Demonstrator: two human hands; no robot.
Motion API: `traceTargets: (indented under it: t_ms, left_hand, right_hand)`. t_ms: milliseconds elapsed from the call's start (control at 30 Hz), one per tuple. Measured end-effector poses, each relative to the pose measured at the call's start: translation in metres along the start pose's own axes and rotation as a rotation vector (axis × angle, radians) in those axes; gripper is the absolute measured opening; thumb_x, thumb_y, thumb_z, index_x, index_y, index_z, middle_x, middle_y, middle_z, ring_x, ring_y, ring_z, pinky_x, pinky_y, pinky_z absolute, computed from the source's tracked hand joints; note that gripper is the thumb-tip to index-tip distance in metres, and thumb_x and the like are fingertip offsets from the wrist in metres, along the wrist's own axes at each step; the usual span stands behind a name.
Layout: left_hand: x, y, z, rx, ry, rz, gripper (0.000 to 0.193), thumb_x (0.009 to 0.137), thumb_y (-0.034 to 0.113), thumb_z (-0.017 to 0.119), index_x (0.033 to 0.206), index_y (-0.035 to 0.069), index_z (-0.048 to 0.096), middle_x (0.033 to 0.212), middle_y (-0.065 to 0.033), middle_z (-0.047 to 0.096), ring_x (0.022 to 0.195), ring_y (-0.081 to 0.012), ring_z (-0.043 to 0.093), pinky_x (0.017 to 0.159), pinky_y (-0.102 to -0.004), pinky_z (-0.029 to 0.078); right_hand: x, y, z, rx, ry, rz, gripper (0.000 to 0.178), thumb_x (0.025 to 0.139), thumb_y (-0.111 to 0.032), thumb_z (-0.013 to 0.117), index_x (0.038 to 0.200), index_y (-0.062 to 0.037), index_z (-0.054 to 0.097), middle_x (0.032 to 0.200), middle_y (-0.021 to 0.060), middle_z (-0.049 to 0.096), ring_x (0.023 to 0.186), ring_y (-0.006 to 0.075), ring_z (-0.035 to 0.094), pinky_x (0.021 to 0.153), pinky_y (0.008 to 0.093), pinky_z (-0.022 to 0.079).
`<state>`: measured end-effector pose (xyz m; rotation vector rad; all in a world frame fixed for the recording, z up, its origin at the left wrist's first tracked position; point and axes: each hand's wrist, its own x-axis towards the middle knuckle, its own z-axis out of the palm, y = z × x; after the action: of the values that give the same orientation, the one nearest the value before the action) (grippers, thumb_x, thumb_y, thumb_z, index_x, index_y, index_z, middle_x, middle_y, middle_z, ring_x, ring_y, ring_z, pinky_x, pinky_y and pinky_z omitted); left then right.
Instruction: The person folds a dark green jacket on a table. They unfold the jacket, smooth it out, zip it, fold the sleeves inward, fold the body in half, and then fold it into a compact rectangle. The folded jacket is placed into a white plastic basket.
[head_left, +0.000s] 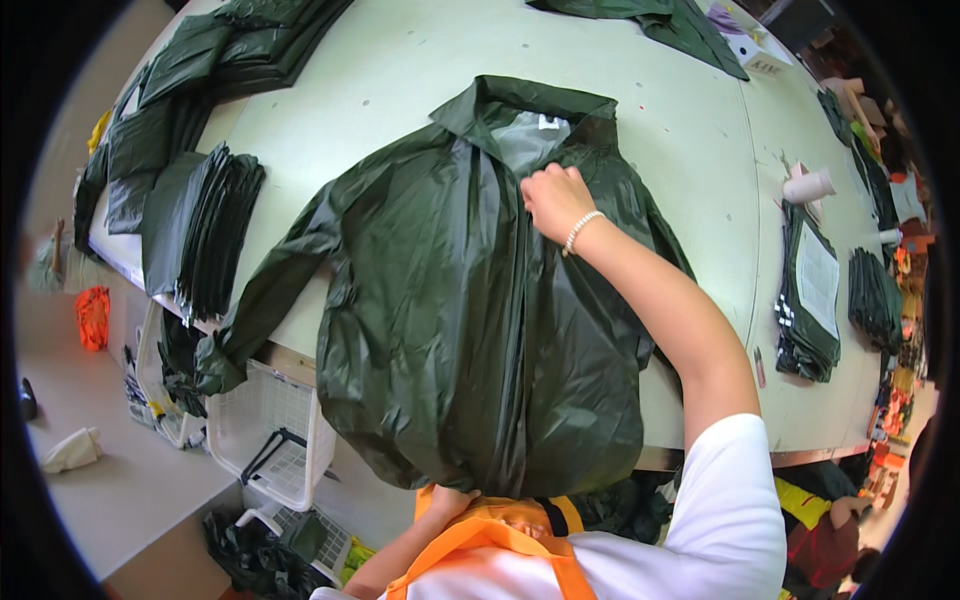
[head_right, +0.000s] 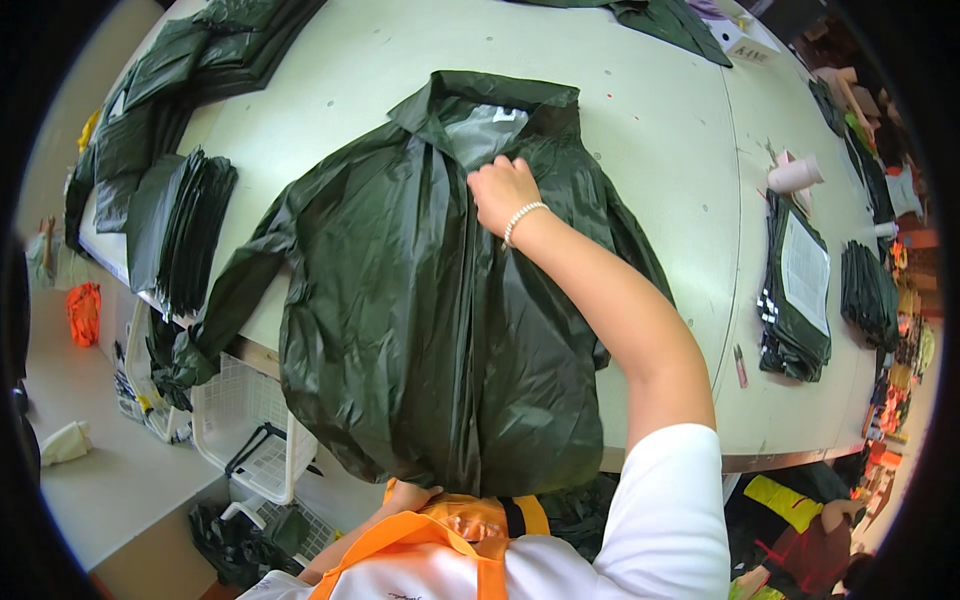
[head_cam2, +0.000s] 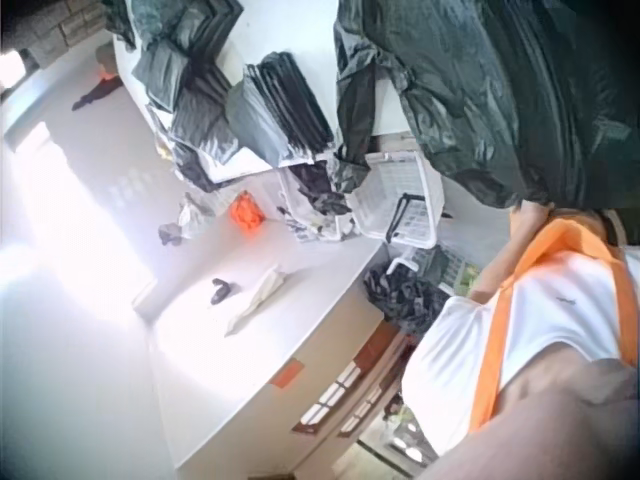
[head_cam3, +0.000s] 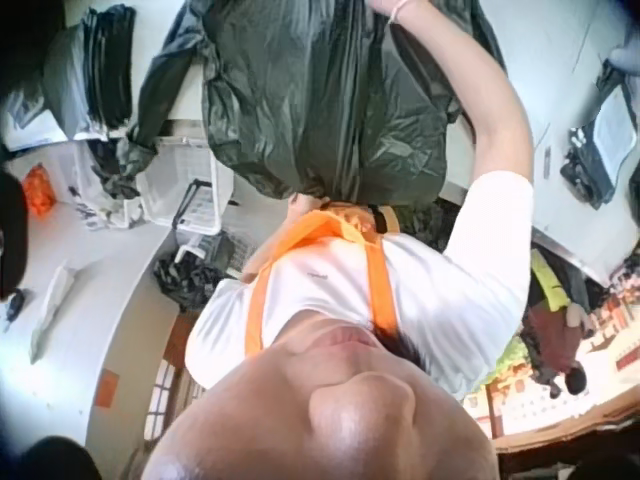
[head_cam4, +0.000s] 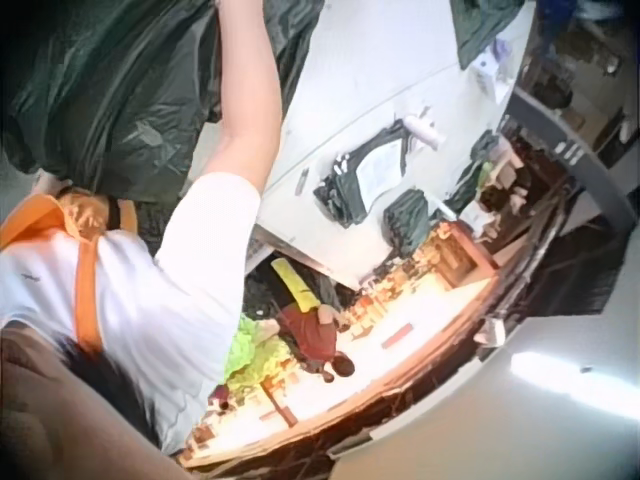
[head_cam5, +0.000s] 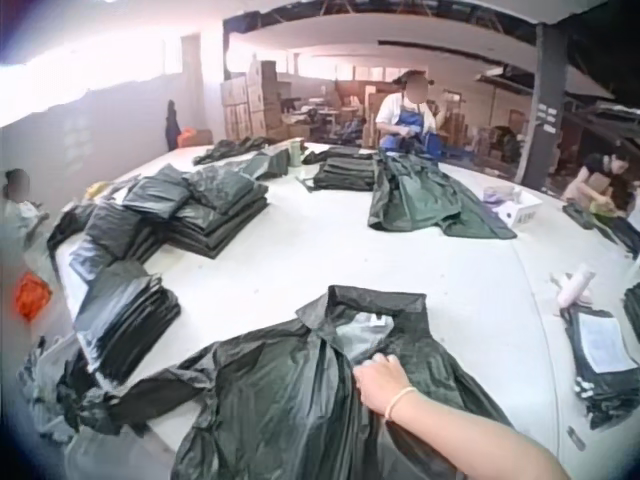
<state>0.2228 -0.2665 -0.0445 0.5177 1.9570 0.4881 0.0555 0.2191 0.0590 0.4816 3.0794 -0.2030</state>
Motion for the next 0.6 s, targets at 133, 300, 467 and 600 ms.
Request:
traceTargets:
  t_ms: [133,300,467,600]
  left_hand:
    - [-0.008,0.023,-0.041,0.358,-0.444,0.022,0.043,0.080,0.045,0.064,0.099,0.006,0.064,0.097,-0.0190,0.063,0.089,-0.0359,0.061,0.080,-0.0415,0.048]
    - [0.067,0.210,-0.197,0.133,0.050,0.682,0.016,0.084,0.014,0.061,0.096,0.004,0.065,0.089,-0.0131,0.065,0.086,-0.0289,0.063,0.076,-0.0381,0.050]
    - [0.228,0.296,-0.249,0.640,0.592,0.977,0.046,0.086,0.017,0.049,0.132,0.013,0.045,0.143,-0.0055,0.038,0.133,-0.0267,0.032,0.109,-0.0507,0.020]
    - [0.286,0.279,-0.243,0.783,0.456,0.935,0.052,0.086,0.021,0.047,0.138,0.020,0.040,0.146,-0.0002,0.033,0.136,-0.0189,0.028,0.110,-0.0523,0.015]
  right_hand:
    - [-0.023,0.007,0.010,0.218,0.208,-0.303,0.005,0.078,-0.013,0.058,0.077,-0.0086,0.059,0.090,0.0077,0.063,0.108,0.0275,0.053,0.098,0.0442,0.034]
    - [-0.032,0.006,0.003,0.232,0.080,-0.290,0.006,0.077,-0.012,0.057,0.082,-0.0080,0.057,0.100,0.0113,0.060,0.113,0.0287,0.050,0.104,0.0476,0.029]
    - [-0.026,0.005,0.002,0.280,0.139,-0.400,0.011,0.075,-0.013,0.057,0.084,-0.0070,0.057,0.103,0.0121,0.061,0.112,0.0279,0.051,0.107,0.0476,0.027]
    - [-0.024,-0.004,0.011,0.033,0.030,-0.419,0.012,0.073,-0.017,0.060,0.083,-0.0099,0.060,0.082,0.0054,0.061,0.093,0.0230,0.054,0.096,0.0396,0.035]
